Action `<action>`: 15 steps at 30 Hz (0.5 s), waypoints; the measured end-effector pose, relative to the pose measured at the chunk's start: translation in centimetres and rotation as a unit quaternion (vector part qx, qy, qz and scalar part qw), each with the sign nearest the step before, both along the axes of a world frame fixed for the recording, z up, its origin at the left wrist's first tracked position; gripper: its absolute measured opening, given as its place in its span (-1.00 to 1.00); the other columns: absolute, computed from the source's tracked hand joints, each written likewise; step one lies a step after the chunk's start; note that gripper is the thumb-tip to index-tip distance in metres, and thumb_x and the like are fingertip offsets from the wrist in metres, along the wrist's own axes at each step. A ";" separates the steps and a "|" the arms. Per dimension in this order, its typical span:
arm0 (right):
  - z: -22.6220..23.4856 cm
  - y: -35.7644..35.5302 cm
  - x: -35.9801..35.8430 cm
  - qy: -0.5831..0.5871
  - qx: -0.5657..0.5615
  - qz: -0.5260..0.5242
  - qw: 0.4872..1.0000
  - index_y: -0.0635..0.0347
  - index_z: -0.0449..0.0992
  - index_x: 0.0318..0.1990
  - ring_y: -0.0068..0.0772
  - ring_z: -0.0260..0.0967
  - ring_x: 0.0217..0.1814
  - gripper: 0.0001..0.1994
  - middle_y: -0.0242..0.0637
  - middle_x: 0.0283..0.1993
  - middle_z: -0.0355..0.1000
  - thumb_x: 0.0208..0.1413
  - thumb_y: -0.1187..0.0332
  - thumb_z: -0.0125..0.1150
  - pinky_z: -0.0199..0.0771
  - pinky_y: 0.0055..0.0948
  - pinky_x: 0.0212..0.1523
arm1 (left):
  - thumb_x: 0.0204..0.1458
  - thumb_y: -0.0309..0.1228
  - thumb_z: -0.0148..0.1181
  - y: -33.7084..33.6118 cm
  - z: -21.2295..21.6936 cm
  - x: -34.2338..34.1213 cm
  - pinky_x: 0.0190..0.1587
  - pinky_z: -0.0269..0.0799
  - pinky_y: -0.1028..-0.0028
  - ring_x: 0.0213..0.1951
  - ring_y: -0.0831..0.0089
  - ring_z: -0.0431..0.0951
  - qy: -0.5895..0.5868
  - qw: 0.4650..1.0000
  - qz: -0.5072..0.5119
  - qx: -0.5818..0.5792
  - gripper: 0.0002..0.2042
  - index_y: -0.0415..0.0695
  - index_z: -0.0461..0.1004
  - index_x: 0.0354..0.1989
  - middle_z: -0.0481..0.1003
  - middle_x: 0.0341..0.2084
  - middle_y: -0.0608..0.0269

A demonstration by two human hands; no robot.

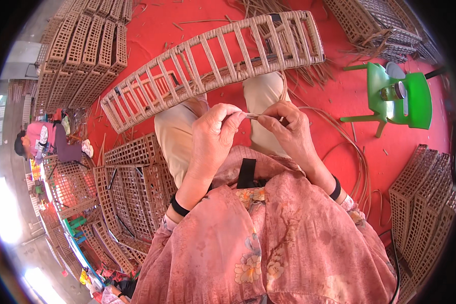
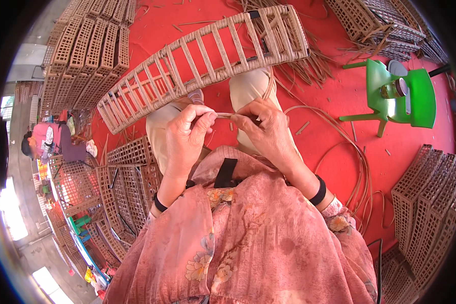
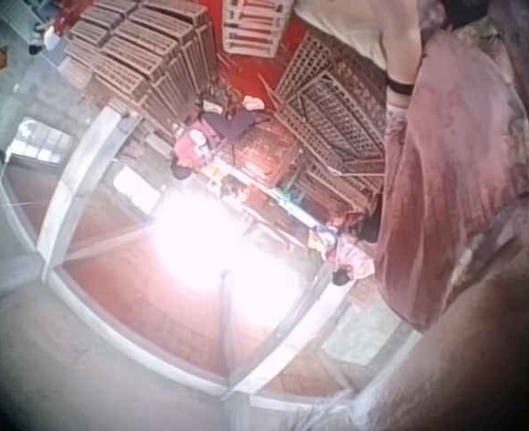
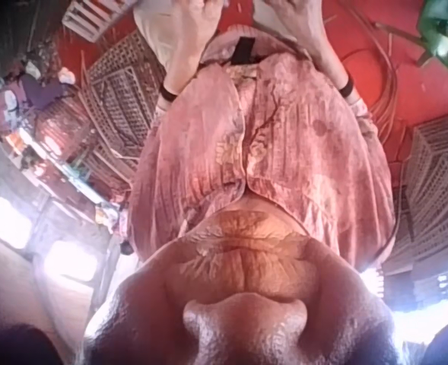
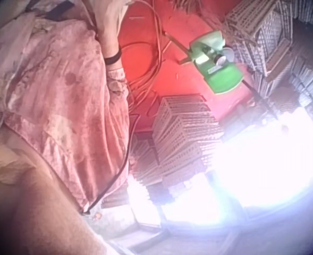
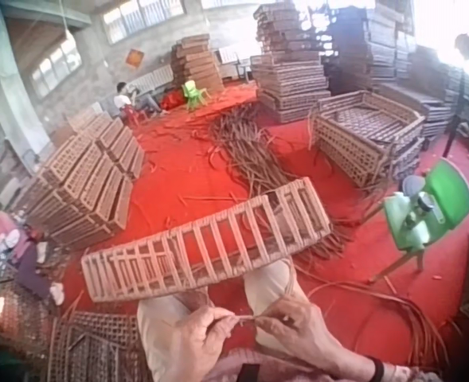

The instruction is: The recorder is weaving or assembling a rectangular bamboo or wicker furniture frame using thin strips of material.

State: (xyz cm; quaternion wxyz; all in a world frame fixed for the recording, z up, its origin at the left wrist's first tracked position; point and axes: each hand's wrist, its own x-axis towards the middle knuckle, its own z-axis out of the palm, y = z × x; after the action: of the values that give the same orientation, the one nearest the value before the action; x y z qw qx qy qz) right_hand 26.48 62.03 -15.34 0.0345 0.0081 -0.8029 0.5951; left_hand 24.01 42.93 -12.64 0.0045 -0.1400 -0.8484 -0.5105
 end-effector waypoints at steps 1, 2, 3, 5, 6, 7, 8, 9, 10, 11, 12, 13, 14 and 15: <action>0.2 -0.1 0.1 0.001 0.000 0.000 1.000 0.27 0.59 -0.33 -0.61 0.22 -0.40 -0.85 -0.41 -0.42 0.35 0.08 0.37 0.35 0.24 -0.51 -0.39 | 0.17 -0.43 0.26 0.0 0.0 0.1 -0.40 0.45 0.61 -0.48 0.66 0.52 0.001 1.000 0.000 0.000 -0.88 -0.25 0.54 -0.26 0.55 -0.48 0.33; 0.5 -0.2 0.2 -0.012 -0.031 -0.004 0.999 0.25 0.61 -0.31 -0.49 0.30 -0.36 -0.86 -0.34 -0.40 0.39 0.06 0.37 0.36 0.33 -0.44 -0.33 | 0.17 -0.45 0.25 0.0 0.1 0.2 -0.40 0.45 0.61 -0.48 0.64 0.53 -0.008 1.000 -0.005 0.030 -0.88 -0.26 0.55 -0.27 0.55 -0.48 0.31; 0.8 -0.4 0.3 -0.025 -0.062 -0.010 0.998 0.23 0.63 -0.28 -0.36 0.38 -0.31 -0.86 -0.27 -0.38 0.44 0.04 0.38 0.37 0.42 -0.37 -0.27 | 0.16 -0.47 0.25 0.0 0.2 0.3 -0.40 0.46 0.60 -0.48 0.62 0.54 -0.017 0.998 -0.010 0.059 -0.89 -0.27 0.55 -0.27 0.56 -0.48 0.28; 0.0 0.2 -0.1 0.073 0.030 0.002 0.997 0.21 0.64 -0.27 -0.32 0.39 -0.27 -0.86 -0.28 -0.37 0.45 0.02 0.38 0.38 0.44 -0.35 -0.23 | 0.16 -0.48 0.24 0.2 0.6 0.4 -0.40 0.46 0.59 -0.48 0.62 0.54 -0.005 0.999 -0.023 0.036 -0.90 -0.28 0.55 -0.27 0.56 -0.47 0.27; -0.3 0.5 -0.2 0.166 0.119 0.021 0.979 0.19 0.65 -0.27 -0.27 0.39 -0.22 -0.85 -0.28 -0.35 0.46 0.00 0.39 0.38 0.45 -0.32 -0.20 | 0.16 -0.49 0.24 0.2 0.9 0.6 -0.39 0.46 0.59 -0.48 0.61 0.53 0.007 0.999 -0.031 0.010 -0.90 -0.28 0.55 -0.27 0.56 -0.47 0.26; -0.4 1.0 -0.2 0.157 0.132 0.033 0.978 0.18 0.64 -0.29 -0.19 0.39 -0.15 -0.87 -0.29 -0.30 0.49 -0.02 0.39 0.37 0.43 -0.27 -0.14 | 0.16 -0.49 0.24 0.4 0.7 0.5 -0.39 0.46 0.59 -0.48 0.61 0.53 0.007 0.999 -0.049 0.019 -0.90 -0.28 0.55 -0.27 0.56 -0.47 0.26; -0.1 1.2 -0.5 0.215 0.158 0.030 0.963 0.17 0.63 -0.31 -0.19 0.39 -0.15 -0.87 -0.30 -0.27 0.50 -0.02 0.38 0.37 0.43 -0.28 -0.12 | 0.16 -0.50 0.23 0.3 1.0 0.7 -0.39 0.46 0.59 -0.48 0.61 0.53 0.007 0.999 -0.044 0.015 -0.91 -0.29 0.56 -0.27 0.56 -0.48 0.27; 0.2 1.5 -0.8 0.271 0.186 0.028 0.944 0.16 0.62 -0.32 -0.19 0.39 -0.16 -0.87 -0.30 -0.25 0.51 -0.03 0.37 0.37 0.42 -0.28 -0.11 | 0.16 -0.51 0.23 0.3 1.1 0.8 -0.39 0.45 0.59 -0.48 0.61 0.53 0.007 0.999 -0.039 0.011 -0.91 -0.29 0.56 -0.27 0.56 -0.48 0.27; 0.5 1.7 -0.8 0.270 0.169 0.046 0.947 0.13 0.61 -0.32 -0.21 0.39 -0.12 -0.86 -0.33 -0.20 0.51 -0.04 0.34 0.36 0.40 -0.28 -0.07 | 0.16 -0.51 0.23 0.5 1.3 0.8 -0.39 0.45 0.59 -0.48 0.61 0.53 0.009 0.998 -0.055 0.016 -0.91 -0.29 0.56 -0.27 0.56 -0.48 0.27; 0.8 1.6 -0.4 0.271 0.174 0.036 0.946 0.13 0.61 -0.32 -0.21 0.39 -0.12 -0.86 -0.33 -0.20 0.51 -0.04 0.34 0.36 0.40 -0.28 -0.07 | 0.15 -0.51 0.24 0.4 1.5 0.9 -0.40 0.44 0.59 -0.49 0.60 0.52 0.002 0.999 -0.031 0.036 -0.91 -0.29 0.55 -0.28 0.54 -0.50 0.27; 1.1 1.5 0.1 0.122 0.075 0.102 0.984 0.17 0.60 -0.31 -0.20 0.43 -0.23 -0.87 -0.24 -0.31 0.50 0.01 0.35 0.34 0.42 -0.29 -0.18 | 0.13 -0.50 0.26 0.3 1.7 0.9 -0.41 0.42 0.58 -0.50 0.60 0.50 -0.005 0.998 -0.007 0.056 -0.91 -0.28 0.54 -0.29 0.53 -0.52 0.26; 1.2 1.7 0.4 -0.030 -0.029 0.162 0.986 0.20 0.58 -0.29 -0.18 0.46 -0.34 -0.87 -0.15 -0.43 0.49 0.07 0.36 0.32 0.44 -0.29 -0.29 | 0.13 -0.50 0.26 0.3 1.6 0.8 -0.41 0.42 0.58 -0.50 0.60 0.50 -0.004 0.998 -0.018 0.058 -0.91 -0.28 0.54 -0.29 0.53 -0.52 0.26; 1.1 2.1 0.5 -0.029 -0.028 0.152 0.988 0.20 0.58 -0.29 -0.18 0.46 -0.34 -0.87 -0.15 -0.43 0.49 0.07 0.36 0.32 0.44 -0.29 -0.29 | 0.14 -0.50 0.26 0.2 1.3 0.5 -0.41 0.43 0.60 -0.51 0.60 0.51 -0.030 0.997 -0.023 0.072 -0.90 -0.29 0.54 -0.29 0.53 -0.52 0.27; 0.7 2.4 0.6 -0.020 -0.011 0.146 0.989 0.24 0.57 -0.26 -0.26 0.48 -0.39 -0.88 -0.18 -0.47 0.48 0.07 0.41 0.29 0.45 -0.32 -0.34 | 0.14 -0.49 0.26 0.2 0.9 0.2 -0.40 0.43 0.61 -0.51 0.60 0.51 -0.055 0.995 -0.026 0.084 -0.89 -0.29 0.54 -0.28 0.53 -0.53 0.28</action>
State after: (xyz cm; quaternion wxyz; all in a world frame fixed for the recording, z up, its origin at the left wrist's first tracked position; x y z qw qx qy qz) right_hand 27.06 64.42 -14.61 -0.0683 0.1128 -0.7872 0.6024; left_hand 24.18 43.08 -11.70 -0.0440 -0.1328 -0.7973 -0.5871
